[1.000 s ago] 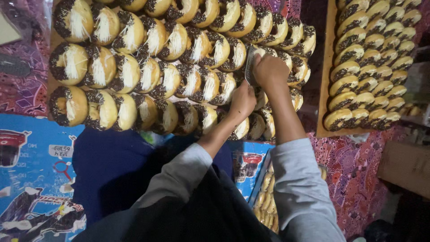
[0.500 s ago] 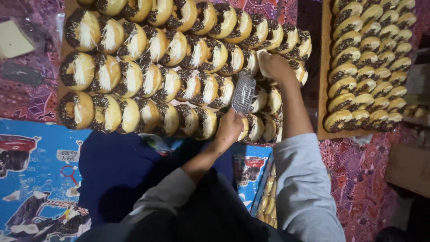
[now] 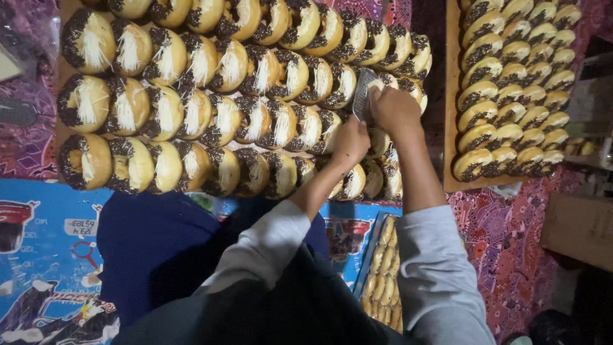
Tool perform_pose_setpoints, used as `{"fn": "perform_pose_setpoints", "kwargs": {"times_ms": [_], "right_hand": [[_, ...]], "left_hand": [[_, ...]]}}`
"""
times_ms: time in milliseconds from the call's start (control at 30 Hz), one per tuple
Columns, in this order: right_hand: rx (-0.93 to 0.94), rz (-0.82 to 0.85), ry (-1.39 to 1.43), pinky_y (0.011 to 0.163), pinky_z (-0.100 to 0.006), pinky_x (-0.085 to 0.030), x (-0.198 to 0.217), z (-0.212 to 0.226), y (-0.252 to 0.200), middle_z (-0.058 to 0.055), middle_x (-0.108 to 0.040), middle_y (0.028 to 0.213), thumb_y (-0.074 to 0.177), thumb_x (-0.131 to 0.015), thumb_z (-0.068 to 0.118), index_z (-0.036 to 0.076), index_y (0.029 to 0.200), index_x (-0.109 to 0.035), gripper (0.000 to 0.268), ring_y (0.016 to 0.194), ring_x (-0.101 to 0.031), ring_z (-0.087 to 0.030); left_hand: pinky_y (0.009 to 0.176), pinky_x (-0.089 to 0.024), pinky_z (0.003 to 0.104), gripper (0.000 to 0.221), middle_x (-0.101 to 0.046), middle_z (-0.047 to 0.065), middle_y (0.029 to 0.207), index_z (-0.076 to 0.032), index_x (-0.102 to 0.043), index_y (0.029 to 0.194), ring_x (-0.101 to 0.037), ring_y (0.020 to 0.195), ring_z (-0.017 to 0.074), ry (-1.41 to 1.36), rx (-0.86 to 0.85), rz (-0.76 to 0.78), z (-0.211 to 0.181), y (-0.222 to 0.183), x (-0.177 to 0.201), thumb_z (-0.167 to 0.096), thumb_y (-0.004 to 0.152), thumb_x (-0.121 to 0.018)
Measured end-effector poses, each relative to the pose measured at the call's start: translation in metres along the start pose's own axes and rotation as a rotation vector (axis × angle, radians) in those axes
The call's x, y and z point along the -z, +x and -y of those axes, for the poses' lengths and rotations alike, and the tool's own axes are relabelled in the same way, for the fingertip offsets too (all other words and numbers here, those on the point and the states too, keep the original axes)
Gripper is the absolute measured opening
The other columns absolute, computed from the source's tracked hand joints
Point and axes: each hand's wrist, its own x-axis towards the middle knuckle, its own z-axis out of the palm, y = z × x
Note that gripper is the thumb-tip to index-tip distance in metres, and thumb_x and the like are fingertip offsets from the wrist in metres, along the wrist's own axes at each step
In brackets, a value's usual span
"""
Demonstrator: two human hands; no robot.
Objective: The person grates cheese onto rows of crescent-shaped pastries using a handheld grater. The person holds the grater in one hand and a block of cheese in the other, moving along the rows to cover each pastry.
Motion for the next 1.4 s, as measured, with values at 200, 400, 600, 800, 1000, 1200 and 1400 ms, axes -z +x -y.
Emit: {"fn": "perform_pose_setpoints", "kwargs": {"times_ms": [200,400,600,800,1000,1200,1400], "right_hand": [[-0.093,0.012,-0.068,0.088,-0.055,-0.052,-0.029,0.003,0.026,-0.030,-0.072,0.100,0.107,-0.036,0.045,-0.001,0.104,-0.074,0.059,0.096,-0.069,-0.048],[-0.101,0.034,-0.053,0.090,-0.054,-0.052,-0.039,-0.004,0.041,-0.029,-0.072,0.104,0.107,-0.035,0.044,-0.001,0.104,-0.074,0.060,0.100,-0.068,-0.047],[-0.080,0.088,0.031,0.094,-0.055,-0.049,-0.032,-0.017,0.049,-0.029,-0.069,0.108,0.106,-0.034,0.046,-0.002,0.104,-0.074,0.062,0.105,-0.065,-0.047],[-0.120,0.182,0.371,0.093,-0.054,-0.053,0.013,-0.040,0.021,-0.035,-0.068,0.105,0.105,-0.034,0.045,-0.006,0.106,-0.068,0.062,0.100,-0.069,-0.051],[-0.048,0.050,0.224,0.097,-0.056,-0.049,0.044,-0.046,-0.014,-0.036,-0.067,0.101,0.106,-0.038,0.049,-0.002,0.102,-0.074,0.063,0.102,-0.063,-0.054],[-0.065,-0.049,0.032,0.088,-0.057,-0.052,0.011,-0.039,-0.020,-0.032,-0.070,0.098,0.106,-0.040,0.047,-0.001,0.103,-0.073,0.059,0.094,-0.067,-0.052],[-0.152,-0.039,-0.042,0.085,-0.055,-0.054,-0.018,-0.043,0.016,-0.031,-0.071,0.099,0.105,-0.040,0.047,-0.001,0.102,-0.075,0.059,0.095,-0.069,-0.049]], "left_hand": [[0.075,-0.048,0.061,0.019,-0.068,0.029,0.081,0.003,-0.059,0.100,-0.064,0.080,0.0524,0.016,-0.102,-0.068,0.023,-0.003,-0.016,-0.015,0.097,-0.053],[0.073,-0.047,0.061,0.020,-0.066,0.030,0.079,0.003,-0.058,0.096,-0.063,0.080,0.0534,0.034,-0.042,-0.014,0.024,-0.013,-0.011,-0.016,0.099,-0.054],[0.076,-0.052,0.056,0.018,-0.067,0.030,0.086,0.001,-0.058,0.098,-0.064,0.088,0.0521,-0.104,-0.093,-0.027,0.004,-0.071,0.030,-0.016,0.100,-0.054],[0.078,-0.051,0.052,0.022,-0.070,0.028,0.093,-0.005,-0.062,0.115,-0.069,0.089,0.0465,-0.128,0.140,0.179,-0.016,-0.103,0.070,-0.015,0.098,-0.054],[0.073,-0.060,0.048,0.025,-0.071,0.024,0.097,-0.001,-0.054,0.121,-0.075,0.086,0.0406,-0.190,0.206,0.242,-0.031,-0.047,0.019,-0.019,0.103,-0.050],[0.077,-0.052,0.055,0.021,-0.071,0.025,0.094,-0.001,-0.062,0.108,-0.070,0.085,0.0459,-0.109,0.005,0.048,-0.023,-0.016,-0.034,-0.016,0.097,-0.052],[0.079,-0.050,0.058,0.022,-0.070,0.027,0.091,-0.001,-0.062,0.106,-0.067,0.089,0.0489,0.015,0.026,0.036,-0.008,-0.006,-0.052,-0.018,0.096,-0.052]]}}
